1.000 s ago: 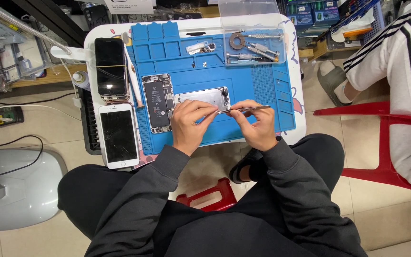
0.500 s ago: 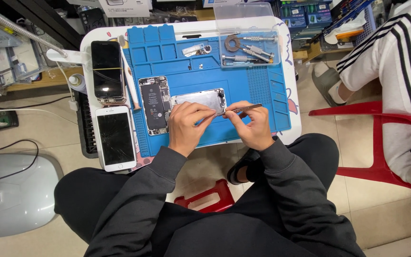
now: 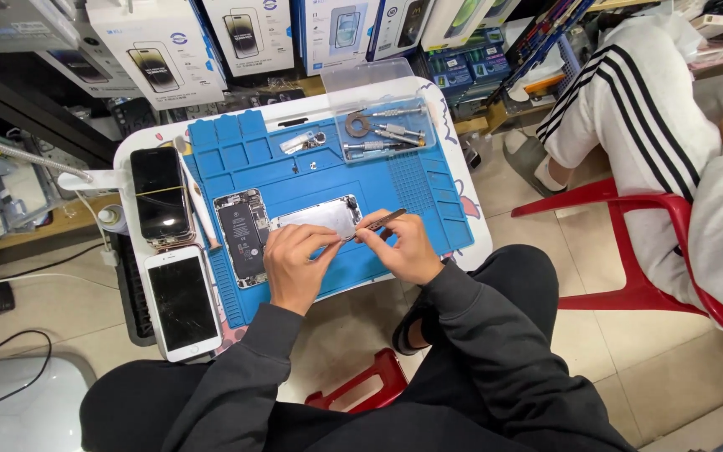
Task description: The person is repairing a smartphone by using a screwdriver to remove screws from the back cover. They then use tweezers to carefully lift and remove the back cover, exposing the internal components. The person continues to manipulate internal parts with tweezers and a screwdriver.
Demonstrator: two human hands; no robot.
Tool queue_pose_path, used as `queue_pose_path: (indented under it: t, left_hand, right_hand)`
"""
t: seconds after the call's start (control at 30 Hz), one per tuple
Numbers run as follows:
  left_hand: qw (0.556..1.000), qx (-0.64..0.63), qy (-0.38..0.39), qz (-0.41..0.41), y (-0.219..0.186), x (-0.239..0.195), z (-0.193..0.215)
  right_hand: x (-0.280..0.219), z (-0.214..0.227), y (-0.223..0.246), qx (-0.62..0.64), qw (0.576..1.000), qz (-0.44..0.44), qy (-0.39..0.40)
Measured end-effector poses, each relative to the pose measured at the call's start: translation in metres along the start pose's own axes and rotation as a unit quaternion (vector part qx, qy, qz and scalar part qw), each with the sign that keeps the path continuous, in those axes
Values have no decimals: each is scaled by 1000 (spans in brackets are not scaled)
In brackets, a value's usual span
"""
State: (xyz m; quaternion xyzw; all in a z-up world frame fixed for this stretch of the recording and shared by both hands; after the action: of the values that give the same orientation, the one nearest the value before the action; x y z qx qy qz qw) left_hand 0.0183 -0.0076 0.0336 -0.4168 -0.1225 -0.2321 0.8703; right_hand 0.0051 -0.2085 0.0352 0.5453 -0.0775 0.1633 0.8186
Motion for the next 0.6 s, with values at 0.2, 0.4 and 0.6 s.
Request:
queue_pose_path:
  t: [0.2, 0.4, 0.6]
  left_hand:
    - [1000, 22, 3, -21, 0, -2, -2]
    - [1000, 20, 4, -11, -1, 0, -2]
    - [1000, 23, -3, -8, -1, 1, -3]
  right_hand:
    - [0, 0, 3, 4, 1000, -10, 2]
    - [0, 0, -1, 1, 1000, -20, 5]
    - [2, -1, 1, 10, 1000, -22, 1]
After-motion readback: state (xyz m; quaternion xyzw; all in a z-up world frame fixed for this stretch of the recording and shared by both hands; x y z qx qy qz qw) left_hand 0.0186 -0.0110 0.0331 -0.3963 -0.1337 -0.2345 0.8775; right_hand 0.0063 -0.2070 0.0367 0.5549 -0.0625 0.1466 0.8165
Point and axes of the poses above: each hand's wrist, its own x-axis towards the middle knuckle, its own z-axis out of the back of the hand, y = z × x, the point moved 3 cm from there along x, towards the middle knuckle, and after that the axes turned 4 degrees about y, right-handed, at the moved point
